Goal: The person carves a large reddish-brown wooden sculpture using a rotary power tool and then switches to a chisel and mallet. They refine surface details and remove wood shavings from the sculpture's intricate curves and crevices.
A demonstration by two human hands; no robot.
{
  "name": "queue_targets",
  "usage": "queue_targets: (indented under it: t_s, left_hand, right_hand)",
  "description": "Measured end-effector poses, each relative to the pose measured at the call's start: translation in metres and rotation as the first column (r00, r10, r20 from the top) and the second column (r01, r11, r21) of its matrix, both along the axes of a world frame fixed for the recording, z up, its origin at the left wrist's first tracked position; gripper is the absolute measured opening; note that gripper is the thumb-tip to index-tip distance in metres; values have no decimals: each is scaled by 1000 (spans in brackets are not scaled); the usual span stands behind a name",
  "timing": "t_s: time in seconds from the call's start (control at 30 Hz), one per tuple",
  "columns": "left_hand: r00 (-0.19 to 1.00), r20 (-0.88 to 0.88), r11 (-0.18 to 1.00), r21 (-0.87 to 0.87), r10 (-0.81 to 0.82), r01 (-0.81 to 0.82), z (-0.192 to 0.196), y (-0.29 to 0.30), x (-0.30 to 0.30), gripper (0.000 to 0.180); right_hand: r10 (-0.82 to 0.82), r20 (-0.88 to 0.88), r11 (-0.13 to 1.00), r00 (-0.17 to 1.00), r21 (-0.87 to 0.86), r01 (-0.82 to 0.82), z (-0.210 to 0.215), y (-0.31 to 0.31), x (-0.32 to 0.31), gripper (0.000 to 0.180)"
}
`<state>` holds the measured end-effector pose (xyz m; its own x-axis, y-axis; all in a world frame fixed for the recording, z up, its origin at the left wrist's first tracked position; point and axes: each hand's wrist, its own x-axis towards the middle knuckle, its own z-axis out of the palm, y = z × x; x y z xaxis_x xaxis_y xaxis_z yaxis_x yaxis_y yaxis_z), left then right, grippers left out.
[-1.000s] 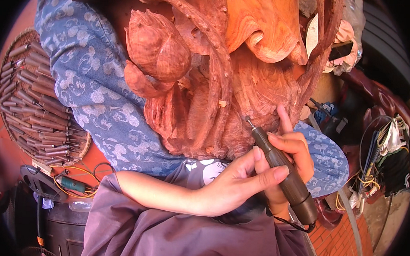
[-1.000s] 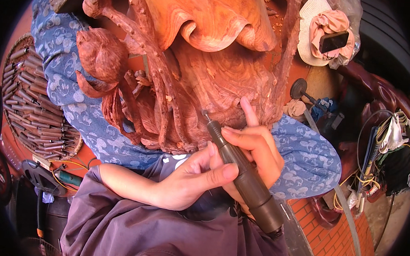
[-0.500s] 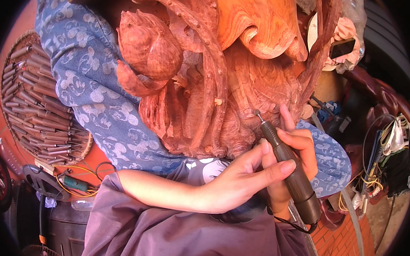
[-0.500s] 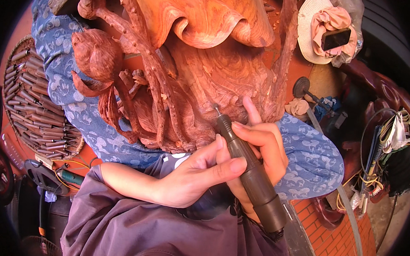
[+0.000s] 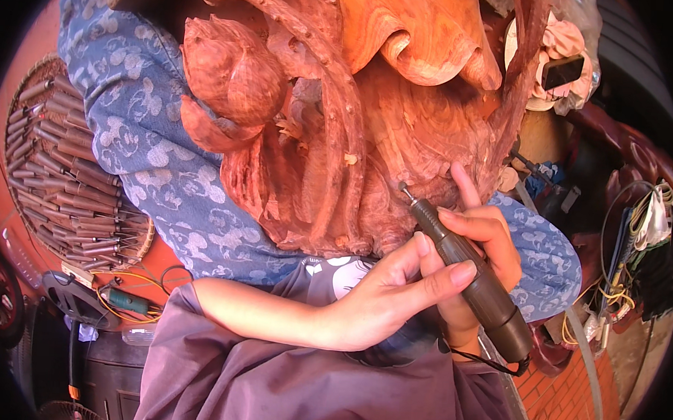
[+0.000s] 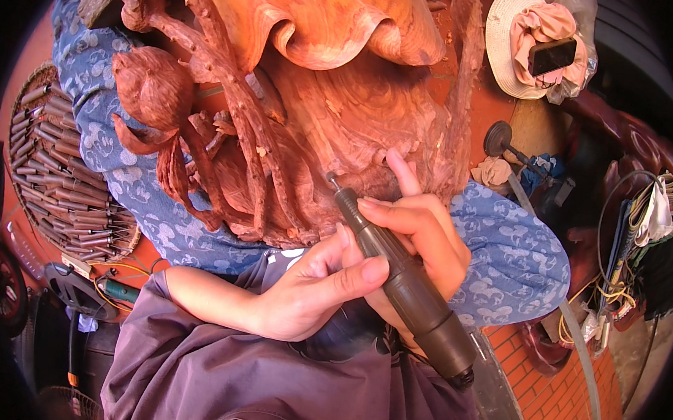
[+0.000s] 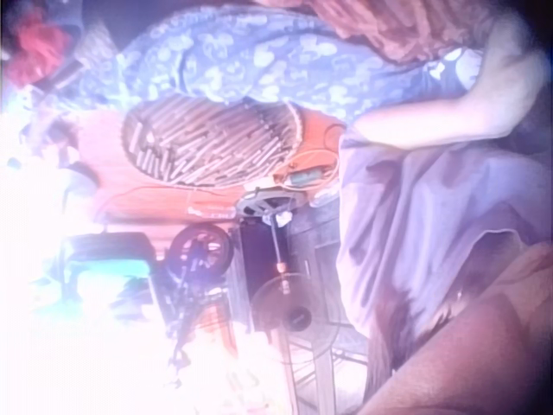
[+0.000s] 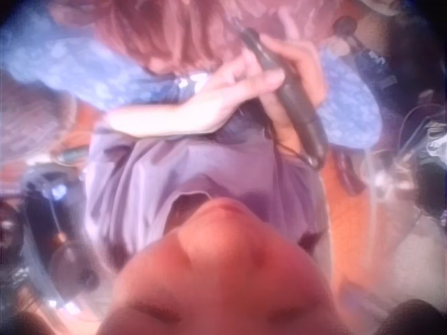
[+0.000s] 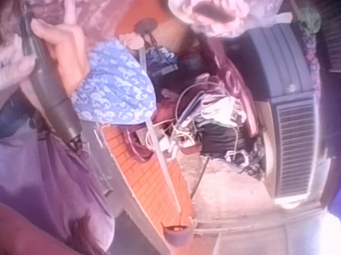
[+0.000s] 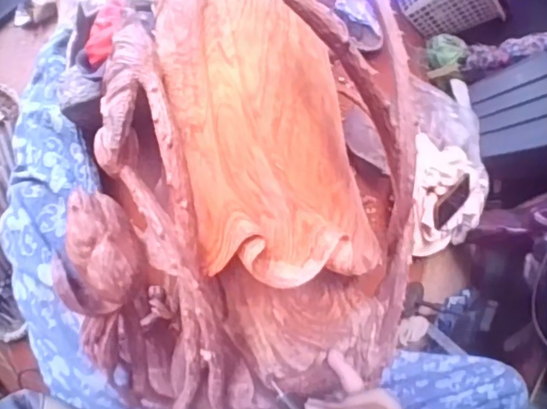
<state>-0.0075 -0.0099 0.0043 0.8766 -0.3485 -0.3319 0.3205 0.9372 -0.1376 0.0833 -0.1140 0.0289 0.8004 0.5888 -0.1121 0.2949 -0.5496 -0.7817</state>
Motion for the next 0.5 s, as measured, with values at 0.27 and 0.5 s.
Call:
queue_targets:
  t_s: [0.27, 0.5]
  left_hand:
    - [999, 17, 999, 36, -36, 35, -1, -2, 8, 36]
    - [999, 23, 999, 24, 33, -33, -3, -11, 3, 22]
  right_hand:
    - [-87, 7, 992, 996, 88, 86, -5, -1, 1, 26]
    - [22, -39, 999, 999, 46, -20, -1, -3, 8, 26]
